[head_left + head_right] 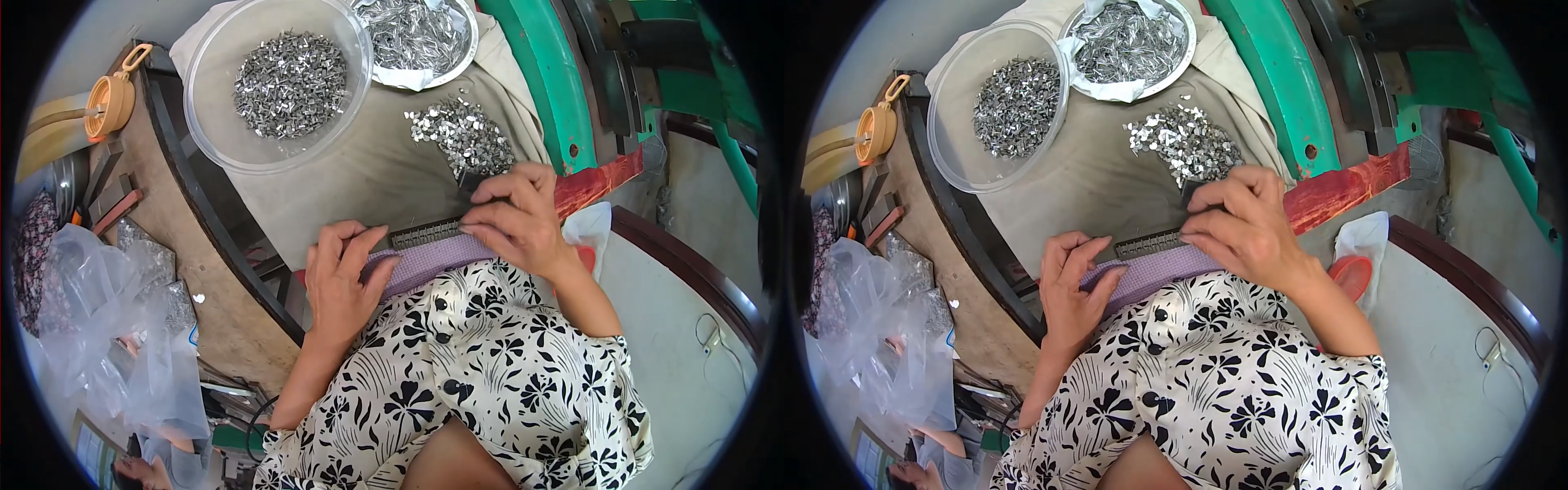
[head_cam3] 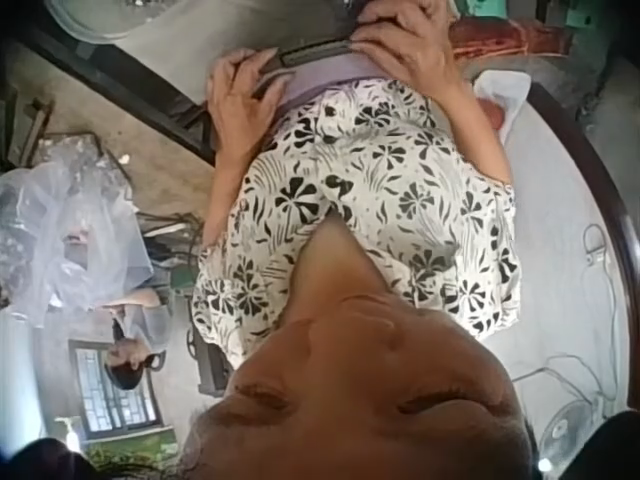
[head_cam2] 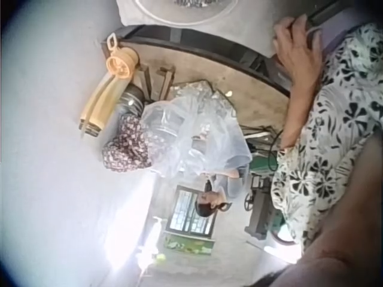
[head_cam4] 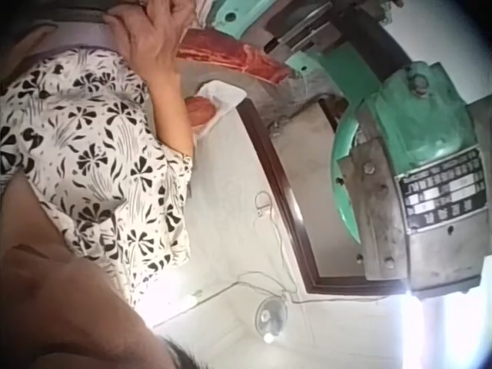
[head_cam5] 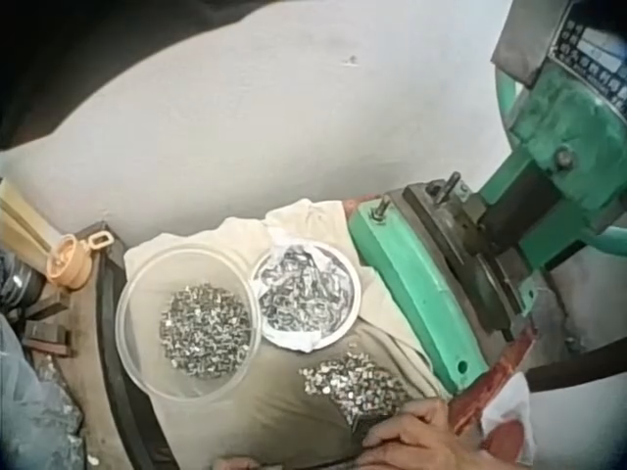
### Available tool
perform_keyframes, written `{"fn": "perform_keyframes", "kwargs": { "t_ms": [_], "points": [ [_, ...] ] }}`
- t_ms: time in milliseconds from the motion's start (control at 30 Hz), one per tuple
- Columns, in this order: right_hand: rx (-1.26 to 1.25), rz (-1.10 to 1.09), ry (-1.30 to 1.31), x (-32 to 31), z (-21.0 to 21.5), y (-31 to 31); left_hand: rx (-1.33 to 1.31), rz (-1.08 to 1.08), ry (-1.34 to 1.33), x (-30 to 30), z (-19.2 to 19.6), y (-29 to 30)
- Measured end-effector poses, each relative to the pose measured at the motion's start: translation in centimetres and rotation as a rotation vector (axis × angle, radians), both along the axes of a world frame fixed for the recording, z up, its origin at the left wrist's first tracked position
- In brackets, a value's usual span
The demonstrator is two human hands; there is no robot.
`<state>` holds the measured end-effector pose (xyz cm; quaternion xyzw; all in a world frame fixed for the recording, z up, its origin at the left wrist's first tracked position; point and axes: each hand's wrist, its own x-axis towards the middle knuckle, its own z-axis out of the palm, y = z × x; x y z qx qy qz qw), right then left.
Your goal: Manually arranging small metal teeth on a guide strip and processing them with a mechanical press.
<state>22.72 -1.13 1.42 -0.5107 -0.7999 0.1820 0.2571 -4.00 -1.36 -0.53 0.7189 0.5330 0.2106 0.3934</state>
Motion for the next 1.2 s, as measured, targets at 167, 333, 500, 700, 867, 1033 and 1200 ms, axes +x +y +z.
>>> {"fn": "perform_keyframes", "kwargs": {
  "t_ms": [167,333,500,700,867,1033,1200],
  "points": [
    [0.052,-0.043,-0.021,-0.5,-1.1,-1.7,0.013,-0.008,0.01,0.1,0.0,0.1],
    [0.083,-0.062,-0.055,-0.7,-1.7,-2.3,0.02,-0.002,0.006,0.1,0.0,-0.1],
    [0.171,-0.076,-0.114,-1.1,-1.8,-2.7,0.008,-0.001,0.019,0.2,0.1,-0.1],
    [0.178,-0.126,-0.147,-0.8,-1.4,-3.0,-0.002,0.005,0.002,0.2,0.1,0.0],
    [0.152,-0.27,-0.144,1.7,-0.5,-3.2,-0.028,0.026,-0.021,0.1,0.2,-0.2],
    [0.053,-0.341,-0.167,1.7,0.1,-2.4,-0.025,0.036,-0.03,0.0,0.3,-0.2],
    [-0.051,-0.396,-0.169,0.9,0.5,-2.2,-0.074,0.143,-0.198,0.1,0.8,0.0]
  ]
}}
